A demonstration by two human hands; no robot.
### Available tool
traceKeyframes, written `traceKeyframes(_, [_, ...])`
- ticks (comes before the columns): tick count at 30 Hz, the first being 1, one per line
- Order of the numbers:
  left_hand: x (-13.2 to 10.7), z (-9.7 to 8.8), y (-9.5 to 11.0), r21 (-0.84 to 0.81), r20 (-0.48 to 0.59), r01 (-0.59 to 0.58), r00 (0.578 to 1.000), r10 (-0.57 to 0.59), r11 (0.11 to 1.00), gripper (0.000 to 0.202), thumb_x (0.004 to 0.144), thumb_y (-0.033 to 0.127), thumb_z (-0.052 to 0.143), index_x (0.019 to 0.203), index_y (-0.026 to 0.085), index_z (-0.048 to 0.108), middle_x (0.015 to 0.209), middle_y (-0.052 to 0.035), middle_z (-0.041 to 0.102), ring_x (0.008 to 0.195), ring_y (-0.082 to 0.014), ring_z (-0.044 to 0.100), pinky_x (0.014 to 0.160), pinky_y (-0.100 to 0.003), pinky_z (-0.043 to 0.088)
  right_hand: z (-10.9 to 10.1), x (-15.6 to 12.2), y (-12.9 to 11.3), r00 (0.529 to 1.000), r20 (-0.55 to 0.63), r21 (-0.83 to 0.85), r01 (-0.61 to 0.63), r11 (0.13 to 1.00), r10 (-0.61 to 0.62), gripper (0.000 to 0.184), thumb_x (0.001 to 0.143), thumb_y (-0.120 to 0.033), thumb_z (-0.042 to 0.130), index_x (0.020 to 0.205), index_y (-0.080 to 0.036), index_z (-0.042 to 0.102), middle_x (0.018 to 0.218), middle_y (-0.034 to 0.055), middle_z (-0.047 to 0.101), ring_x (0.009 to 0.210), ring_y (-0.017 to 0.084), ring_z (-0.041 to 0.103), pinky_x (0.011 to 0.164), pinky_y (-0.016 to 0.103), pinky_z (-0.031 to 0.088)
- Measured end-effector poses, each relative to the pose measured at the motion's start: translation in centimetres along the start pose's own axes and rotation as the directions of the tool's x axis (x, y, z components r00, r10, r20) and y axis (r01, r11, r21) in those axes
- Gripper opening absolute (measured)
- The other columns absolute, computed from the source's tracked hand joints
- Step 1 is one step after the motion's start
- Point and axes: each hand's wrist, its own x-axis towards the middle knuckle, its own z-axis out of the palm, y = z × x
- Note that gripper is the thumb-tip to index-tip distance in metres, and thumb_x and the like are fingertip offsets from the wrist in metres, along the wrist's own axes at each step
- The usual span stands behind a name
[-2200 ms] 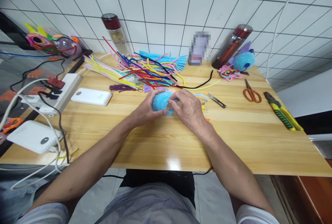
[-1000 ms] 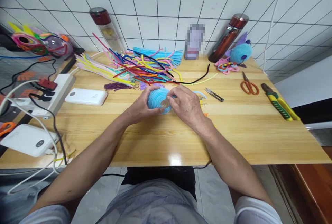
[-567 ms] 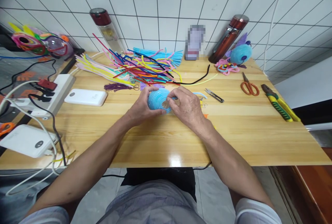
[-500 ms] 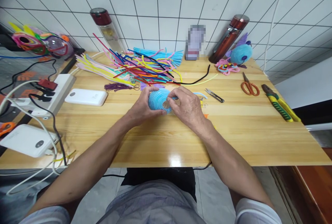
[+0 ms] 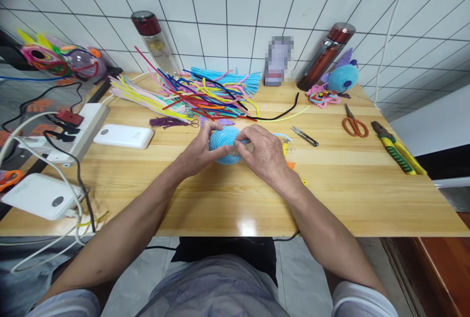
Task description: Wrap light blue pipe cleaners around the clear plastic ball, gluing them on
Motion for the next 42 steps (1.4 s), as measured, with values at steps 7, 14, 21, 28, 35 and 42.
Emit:
traceKeyframes(7, [-0.1,0.1,-0.4,-0.010,-0.020,-0.069,0.997,0.069,0.998,0.066,0.090,0.048,0.074,0.143,0.020,0.047,0.153,-0.0173,0.055,0.143,-0.0337,0.054,0.122,-0.050,0.045,-0.6,0.1,0.2,1.000,0.023,0.033,-0.010,0.999,0.009,0.007,0.094,-0.020,0.070,0.090,-0.024,0.073,0.090,0.0031,0.079,0.071,0.019,0.066,0.064,0.033,0.050])
traceKeyframes(14, [-0.2,0.3,-0.6,0.089,-0.050,-0.069,0.996,0.074,0.994,0.066,0.091,0.049,0.074,0.149,0.021,0.055,0.149,-0.0164,0.058,0.143,-0.0345,0.053,0.126,-0.055,0.041,-0.7,0.2,0.3,1.000,0.017,-0.003,-0.013,1.000,0.013,0.010,0.093,-0.020,0.068,0.085,-0.025,0.072,0.086,0.0029,0.079,0.068,0.018,0.064,0.065,0.033,0.050])
traceKeyframes(21, [-0.2,0.1,-0.3,-0.011,0.021,-0.028,0.999,0.029,1.000,0.065,0.096,0.048,0.064,0.152,0.016,0.052,0.157,-0.0184,0.053,0.150,-0.0348,0.048,0.131,-0.055,0.035,-0.8,0.3,0.2,0.999,0.015,-0.004,-0.036,0.999,0.036,0.011,0.092,-0.021,0.067,0.083,-0.025,0.072,0.084,0.0036,0.078,0.070,0.020,0.066,0.067,0.034,0.050])
traceKeyframes(28, [0.0,-0.2,-0.4,-0.109,0.102,0.012,0.995,-0.001,0.994,0.074,0.092,0.053,0.071,0.153,0.018,0.050,0.164,-0.0182,0.051,0.151,-0.0393,0.050,0.128,-0.058,0.040,-0.9,0.3,0.2,0.999,0.011,-0.013,-0.031,0.999,0.031,0.010,0.092,-0.020,0.066,0.084,-0.024,0.071,0.085,0.0036,0.078,0.071,0.019,0.066,0.069,0.033,0.050])
traceKeyframes(35, [0.0,-0.9,-0.4,-0.107,0.154,0.007,0.988,0.009,0.994,0.076,0.092,0.052,0.072,0.157,0.021,0.049,0.168,-0.0167,0.048,0.152,-0.0397,0.049,0.128,-0.058,0.039,-1.1,0.4,0.2,0.998,0.038,0.011,-0.041,0.999,0.041,0.011,0.093,-0.020,0.066,0.084,-0.023,0.070,0.084,0.0040,0.077,0.073,0.020,0.066,0.067,0.033,0.049])
traceKeyframes(42, [0.1,-0.4,-0.7,-0.067,0.106,-0.026,0.994,0.033,0.997,0.076,0.087,0.046,0.077,0.154,0.020,0.051,0.162,-0.0183,0.054,0.149,-0.0396,0.053,0.123,-0.058,0.047,-1.0,0.4,0.3,0.997,0.045,0.026,-0.060,0.998,0.059,0.011,0.093,-0.022,0.066,0.083,-0.025,0.070,0.085,0.0042,0.078,0.073,0.020,0.066,0.065,0.034,0.049])
